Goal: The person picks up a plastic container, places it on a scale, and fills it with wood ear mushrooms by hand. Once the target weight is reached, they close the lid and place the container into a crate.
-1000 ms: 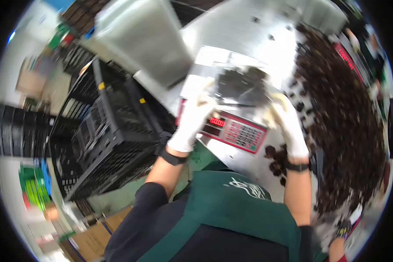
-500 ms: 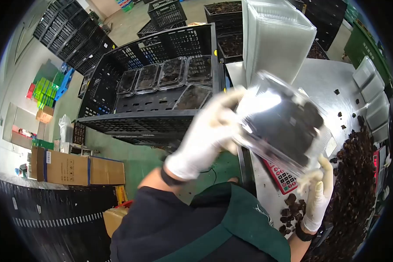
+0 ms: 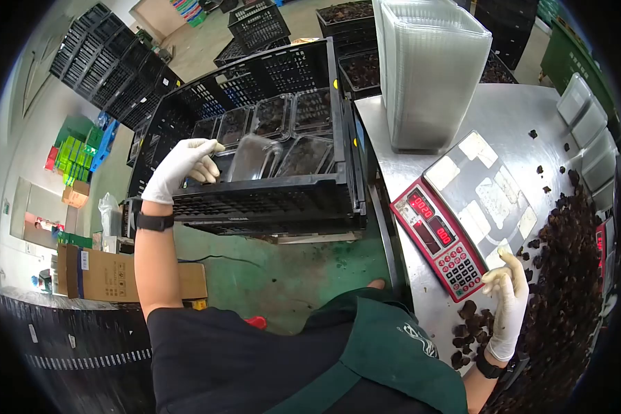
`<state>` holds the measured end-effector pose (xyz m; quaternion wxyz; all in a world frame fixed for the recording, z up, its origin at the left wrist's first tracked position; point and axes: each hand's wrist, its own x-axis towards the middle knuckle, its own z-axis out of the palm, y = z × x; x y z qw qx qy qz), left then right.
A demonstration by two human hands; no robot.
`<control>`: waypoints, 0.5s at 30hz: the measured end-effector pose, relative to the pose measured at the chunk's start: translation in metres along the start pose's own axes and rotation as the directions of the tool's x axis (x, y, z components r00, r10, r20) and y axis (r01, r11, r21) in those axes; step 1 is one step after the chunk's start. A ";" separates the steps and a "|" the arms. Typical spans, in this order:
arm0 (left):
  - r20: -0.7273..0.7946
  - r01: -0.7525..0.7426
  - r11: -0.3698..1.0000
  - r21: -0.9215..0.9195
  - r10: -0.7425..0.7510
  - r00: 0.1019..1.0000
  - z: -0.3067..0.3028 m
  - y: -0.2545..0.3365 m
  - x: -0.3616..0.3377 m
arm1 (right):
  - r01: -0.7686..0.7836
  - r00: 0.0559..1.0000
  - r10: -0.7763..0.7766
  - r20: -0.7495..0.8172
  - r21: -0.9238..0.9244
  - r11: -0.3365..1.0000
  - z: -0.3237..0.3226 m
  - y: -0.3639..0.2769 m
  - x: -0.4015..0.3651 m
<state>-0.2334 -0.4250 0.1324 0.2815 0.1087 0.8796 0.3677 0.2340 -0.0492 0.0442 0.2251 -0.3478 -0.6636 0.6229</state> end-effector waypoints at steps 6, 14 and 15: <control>0.112 -0.078 0.639 0.765 -0.013 0.994 -0.016 -0.052 0.115 | -0.085 0.996 0.083 -0.040 -0.055 0.995 -0.009 0.009 -0.003; 0.245 0.306 0.675 0.672 -0.592 0.768 0.033 -0.074 0.151 | -0.202 0.969 0.187 -0.160 -0.079 0.976 -0.043 0.038 -0.023; 0.275 0.216 0.722 0.657 -0.496 0.824 0.039 -0.068 0.151 | -0.212 0.964 0.200 -0.174 -0.051 0.976 -0.045 0.043 -0.026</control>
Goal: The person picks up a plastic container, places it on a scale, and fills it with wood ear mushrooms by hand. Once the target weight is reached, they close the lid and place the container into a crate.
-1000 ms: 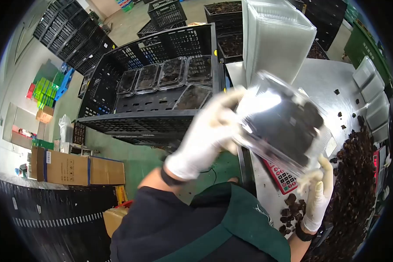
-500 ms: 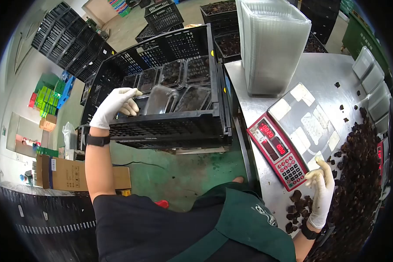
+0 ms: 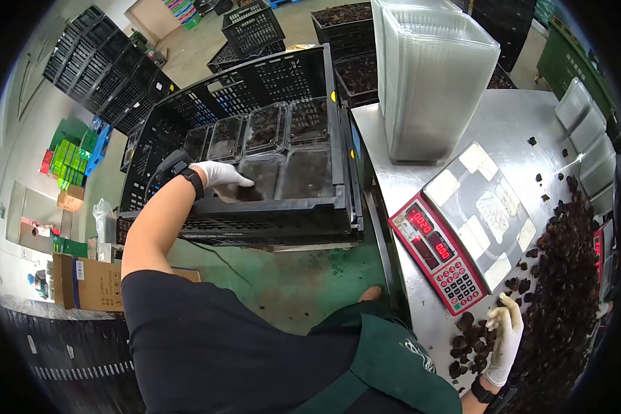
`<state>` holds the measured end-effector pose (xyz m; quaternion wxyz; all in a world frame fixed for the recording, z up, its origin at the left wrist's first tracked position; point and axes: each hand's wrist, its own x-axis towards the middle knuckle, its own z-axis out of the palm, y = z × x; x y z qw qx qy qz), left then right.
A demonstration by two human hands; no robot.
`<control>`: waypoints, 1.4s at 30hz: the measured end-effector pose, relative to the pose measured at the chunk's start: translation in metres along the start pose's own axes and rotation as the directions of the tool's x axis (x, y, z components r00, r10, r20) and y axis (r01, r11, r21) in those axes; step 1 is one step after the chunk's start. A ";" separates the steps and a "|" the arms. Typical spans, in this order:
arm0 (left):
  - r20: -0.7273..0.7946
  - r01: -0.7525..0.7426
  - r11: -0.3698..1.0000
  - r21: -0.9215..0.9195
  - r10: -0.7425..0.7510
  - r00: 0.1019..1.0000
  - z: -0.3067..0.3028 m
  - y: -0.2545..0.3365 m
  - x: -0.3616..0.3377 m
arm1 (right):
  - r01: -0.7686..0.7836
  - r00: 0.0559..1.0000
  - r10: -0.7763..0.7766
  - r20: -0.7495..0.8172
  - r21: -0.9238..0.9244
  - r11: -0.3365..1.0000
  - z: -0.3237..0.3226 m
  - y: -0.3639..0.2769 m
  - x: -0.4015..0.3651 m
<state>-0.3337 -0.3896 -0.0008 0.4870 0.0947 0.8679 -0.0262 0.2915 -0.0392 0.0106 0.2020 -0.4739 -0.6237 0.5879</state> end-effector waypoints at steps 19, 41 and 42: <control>-0.357 -0.840 -0.125 0.528 0.865 -0.353 -0.020 0.302 -0.227 | -0.025 0.964 0.056 -0.261 0.119 0.993 -0.060 0.054 -0.043; -0.459 -0.403 0.260 0.878 0.698 -0.550 0.091 0.453 -0.227 | 0.022 0.999 -0.022 -0.047 0.006 1.000 -0.022 0.042 0.020; -0.394 -0.392 0.176 0.903 0.706 -0.589 0.117 0.436 -0.235 | 0.025 0.998 -0.025 -0.054 0.009 1.000 -0.038 0.051 0.020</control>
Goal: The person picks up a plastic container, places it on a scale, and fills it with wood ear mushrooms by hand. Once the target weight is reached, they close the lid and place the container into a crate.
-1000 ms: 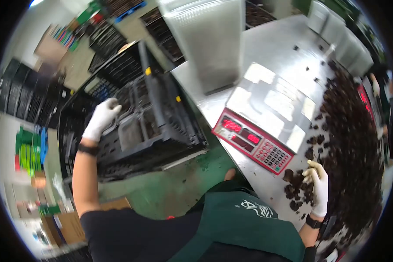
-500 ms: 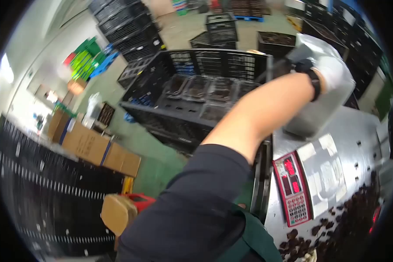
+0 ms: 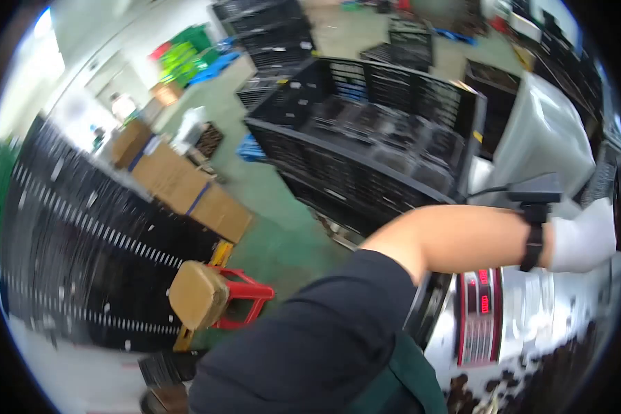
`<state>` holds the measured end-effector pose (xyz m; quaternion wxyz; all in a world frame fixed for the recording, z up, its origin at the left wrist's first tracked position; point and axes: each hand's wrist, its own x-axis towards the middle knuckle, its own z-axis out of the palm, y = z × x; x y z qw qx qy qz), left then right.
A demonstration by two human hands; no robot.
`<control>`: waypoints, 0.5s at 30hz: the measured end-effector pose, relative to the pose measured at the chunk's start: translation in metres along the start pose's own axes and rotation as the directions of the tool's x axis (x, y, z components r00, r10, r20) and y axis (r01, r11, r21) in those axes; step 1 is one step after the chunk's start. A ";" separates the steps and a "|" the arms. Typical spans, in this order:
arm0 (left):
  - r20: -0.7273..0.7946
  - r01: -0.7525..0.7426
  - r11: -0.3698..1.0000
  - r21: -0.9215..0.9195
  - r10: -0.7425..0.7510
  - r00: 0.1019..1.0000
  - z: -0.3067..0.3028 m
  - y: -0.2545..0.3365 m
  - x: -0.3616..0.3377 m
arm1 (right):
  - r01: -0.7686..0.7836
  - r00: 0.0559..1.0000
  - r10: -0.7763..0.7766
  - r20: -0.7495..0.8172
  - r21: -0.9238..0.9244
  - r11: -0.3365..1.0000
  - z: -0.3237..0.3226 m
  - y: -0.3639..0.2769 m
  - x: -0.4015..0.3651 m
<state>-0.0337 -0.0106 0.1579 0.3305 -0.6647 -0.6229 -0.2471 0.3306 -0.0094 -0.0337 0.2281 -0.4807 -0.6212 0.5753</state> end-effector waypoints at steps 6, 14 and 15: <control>0.443 0.455 0.215 -0.864 -0.103 0.891 -0.024 0.082 -0.093 | 0.063 0.967 -0.081 -0.241 -0.082 0.995 -0.075 0.050 -0.068; 0.480 0.001 0.902 -0.432 0.229 0.847 0.070 0.124 -0.163 | -0.113 0.827 0.147 -0.542 0.096 0.989 -0.093 0.102 -0.183; 0.487 0.011 0.890 -0.455 0.239 0.840 0.076 0.123 -0.162 | -0.143 0.812 0.184 -0.555 0.117 0.983 -0.089 0.107 -0.189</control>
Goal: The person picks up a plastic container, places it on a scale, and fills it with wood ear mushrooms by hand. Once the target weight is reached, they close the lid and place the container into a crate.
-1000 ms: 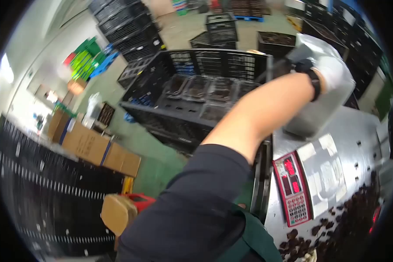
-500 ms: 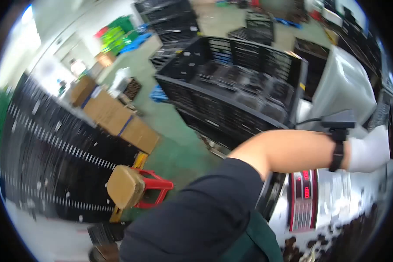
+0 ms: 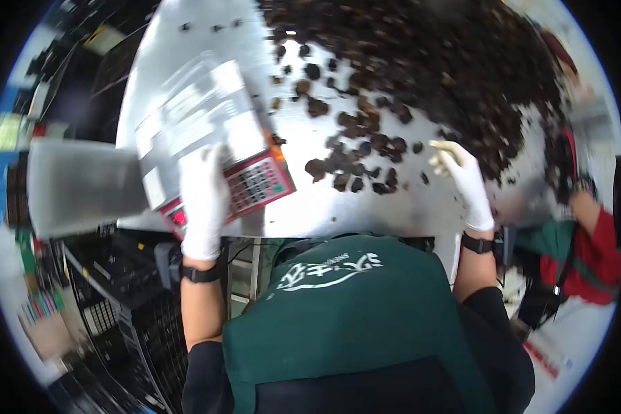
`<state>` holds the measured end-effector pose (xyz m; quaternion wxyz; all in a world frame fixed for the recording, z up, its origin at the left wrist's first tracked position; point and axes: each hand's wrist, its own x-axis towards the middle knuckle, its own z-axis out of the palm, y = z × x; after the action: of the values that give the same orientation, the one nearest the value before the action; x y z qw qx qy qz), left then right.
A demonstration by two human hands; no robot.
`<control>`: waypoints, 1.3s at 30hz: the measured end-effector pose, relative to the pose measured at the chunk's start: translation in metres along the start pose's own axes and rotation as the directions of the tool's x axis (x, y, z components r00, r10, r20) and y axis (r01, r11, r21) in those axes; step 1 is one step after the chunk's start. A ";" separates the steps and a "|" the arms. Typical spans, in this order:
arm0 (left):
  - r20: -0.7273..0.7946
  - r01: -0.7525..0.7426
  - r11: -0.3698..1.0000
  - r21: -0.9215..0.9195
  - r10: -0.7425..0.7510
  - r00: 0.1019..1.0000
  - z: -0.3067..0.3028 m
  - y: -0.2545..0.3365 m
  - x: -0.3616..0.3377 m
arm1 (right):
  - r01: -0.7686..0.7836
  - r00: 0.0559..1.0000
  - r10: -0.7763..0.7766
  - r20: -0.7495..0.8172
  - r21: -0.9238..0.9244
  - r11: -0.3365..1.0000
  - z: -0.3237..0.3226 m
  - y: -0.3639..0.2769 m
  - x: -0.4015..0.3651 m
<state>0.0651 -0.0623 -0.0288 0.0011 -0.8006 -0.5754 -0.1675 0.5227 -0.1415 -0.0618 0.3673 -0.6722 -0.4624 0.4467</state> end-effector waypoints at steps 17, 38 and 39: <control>0.186 -0.147 0.949 -0.279 0.204 0.961 0.127 0.120 -0.020 | 0.705 0.689 -0.671 0.272 -0.465 0.535 0.166 0.003 0.060; 0.145 0.080 0.809 -0.582 0.007 0.989 0.135 0.126 -0.021 | 0.617 0.693 -0.710 0.123 -0.611 0.497 0.176 0.017 0.064; 0.099 0.030 0.833 -0.552 0.030 0.995 0.135 0.123 -0.024 | 0.602 0.725 -0.684 0.080 -0.557 0.573 0.172 0.019 0.064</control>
<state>0.2077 -0.1002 -0.1390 -0.2598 -0.7744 -0.5017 -0.2847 0.3776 -0.0724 -0.1526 0.3289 -0.5628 -0.7541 0.0807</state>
